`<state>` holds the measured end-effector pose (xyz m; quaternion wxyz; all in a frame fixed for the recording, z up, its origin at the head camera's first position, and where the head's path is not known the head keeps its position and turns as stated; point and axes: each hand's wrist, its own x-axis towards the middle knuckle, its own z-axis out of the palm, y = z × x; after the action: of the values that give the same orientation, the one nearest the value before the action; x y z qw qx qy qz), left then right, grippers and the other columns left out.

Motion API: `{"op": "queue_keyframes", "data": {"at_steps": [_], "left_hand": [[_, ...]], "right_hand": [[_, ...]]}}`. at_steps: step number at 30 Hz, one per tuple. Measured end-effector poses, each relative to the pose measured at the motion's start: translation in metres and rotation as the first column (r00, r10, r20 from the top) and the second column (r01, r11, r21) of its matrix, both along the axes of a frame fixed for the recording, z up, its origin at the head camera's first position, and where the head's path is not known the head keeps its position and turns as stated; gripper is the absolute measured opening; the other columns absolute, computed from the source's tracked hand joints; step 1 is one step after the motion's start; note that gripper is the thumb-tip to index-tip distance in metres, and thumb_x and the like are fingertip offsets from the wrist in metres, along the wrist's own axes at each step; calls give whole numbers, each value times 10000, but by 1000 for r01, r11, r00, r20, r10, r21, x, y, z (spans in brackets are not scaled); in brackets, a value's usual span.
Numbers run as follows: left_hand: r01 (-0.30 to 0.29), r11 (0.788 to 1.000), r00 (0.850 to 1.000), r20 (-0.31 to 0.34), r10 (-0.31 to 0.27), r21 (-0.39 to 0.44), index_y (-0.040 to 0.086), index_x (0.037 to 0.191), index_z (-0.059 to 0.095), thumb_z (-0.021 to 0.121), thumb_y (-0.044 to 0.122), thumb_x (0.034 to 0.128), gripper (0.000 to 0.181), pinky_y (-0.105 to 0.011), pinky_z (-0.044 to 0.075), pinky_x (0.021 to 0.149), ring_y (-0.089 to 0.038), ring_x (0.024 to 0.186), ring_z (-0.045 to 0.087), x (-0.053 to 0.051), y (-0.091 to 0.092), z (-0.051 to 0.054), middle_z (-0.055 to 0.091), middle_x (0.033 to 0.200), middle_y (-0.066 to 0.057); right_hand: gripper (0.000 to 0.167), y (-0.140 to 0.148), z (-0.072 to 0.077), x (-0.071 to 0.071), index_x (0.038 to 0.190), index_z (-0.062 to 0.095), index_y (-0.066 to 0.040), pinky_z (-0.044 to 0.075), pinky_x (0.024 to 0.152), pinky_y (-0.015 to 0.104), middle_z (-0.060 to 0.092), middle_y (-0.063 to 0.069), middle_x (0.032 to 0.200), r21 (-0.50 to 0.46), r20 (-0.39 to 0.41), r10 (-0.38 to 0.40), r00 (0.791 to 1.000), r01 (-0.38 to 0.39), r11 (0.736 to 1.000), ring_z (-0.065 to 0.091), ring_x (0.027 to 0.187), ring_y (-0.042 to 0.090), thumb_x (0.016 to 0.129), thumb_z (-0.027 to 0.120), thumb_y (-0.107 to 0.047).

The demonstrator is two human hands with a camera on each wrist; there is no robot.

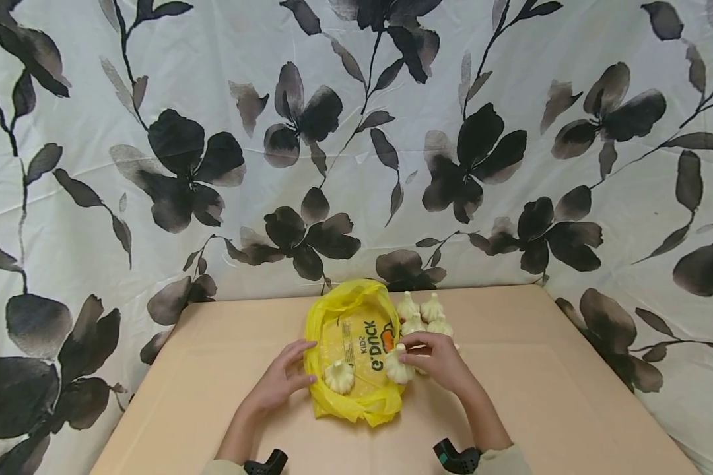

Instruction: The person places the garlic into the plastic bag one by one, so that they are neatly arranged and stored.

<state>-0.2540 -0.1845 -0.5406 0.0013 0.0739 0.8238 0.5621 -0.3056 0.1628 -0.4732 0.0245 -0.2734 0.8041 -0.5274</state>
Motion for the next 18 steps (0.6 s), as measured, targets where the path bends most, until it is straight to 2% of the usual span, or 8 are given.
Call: {"op": "queue_keyframes", "data": {"at_steps": [6, 10, 14, 18], "left_hand": [[3, 1000, 1000, 10, -3, 14, 158, 1413, 481, 755, 177, 828, 646, -554, 426, 1047, -464, 1398, 304, -1, 0, 0, 227, 1582, -120], [9, 1000, 1000, 16, -10, 2, 140, 1419, 472, 752, 183, 831, 652, -557, 424, 1046, -479, 1400, 291, -1, -1, -1, 220, 1583, -133], [2, 1000, 1000, 24, -2, -14, 175, 1416, 479, 758, 202, 828, 651, -544, 417, 1060, -443, 1406, 311, 0, -3, -2, 221, 1589, -107], [-14, 1000, 1000, 18, 14, -6, 224, 1403, 492, 767, 222, 820, 645, -566, 313, 1130, -379, 1403, 356, 0, -4, -2, 245, 1585, -68]], "right_hand": [[227, -13, 4, 2, 1060, 707, -33, 575, 813, 250, 710, 131, 1038, 8, -3, -4, 1000, 4, 1000, 681, 928, 244, 841, 730, -88], [239, -21, 15, 11, 1073, 692, 19, 564, 797, 210, 702, 164, 1049, 11, 17, 5, 1000, -5, 1000, 679, 944, 301, 846, 715, -54], [243, -26, 24, 18, 1075, 689, 21, 562, 785, 199, 700, 162, 1043, 4, 35, 2, 999, -3, 1000, 676, 957, 319, 847, 715, -59], [231, -31, 23, 19, 1056, 696, 16, 578, 805, 254, 698, 163, 1025, -18, 36, 1, 999, 0, 1000, 675, 960, 336, 834, 724, -42]]}}
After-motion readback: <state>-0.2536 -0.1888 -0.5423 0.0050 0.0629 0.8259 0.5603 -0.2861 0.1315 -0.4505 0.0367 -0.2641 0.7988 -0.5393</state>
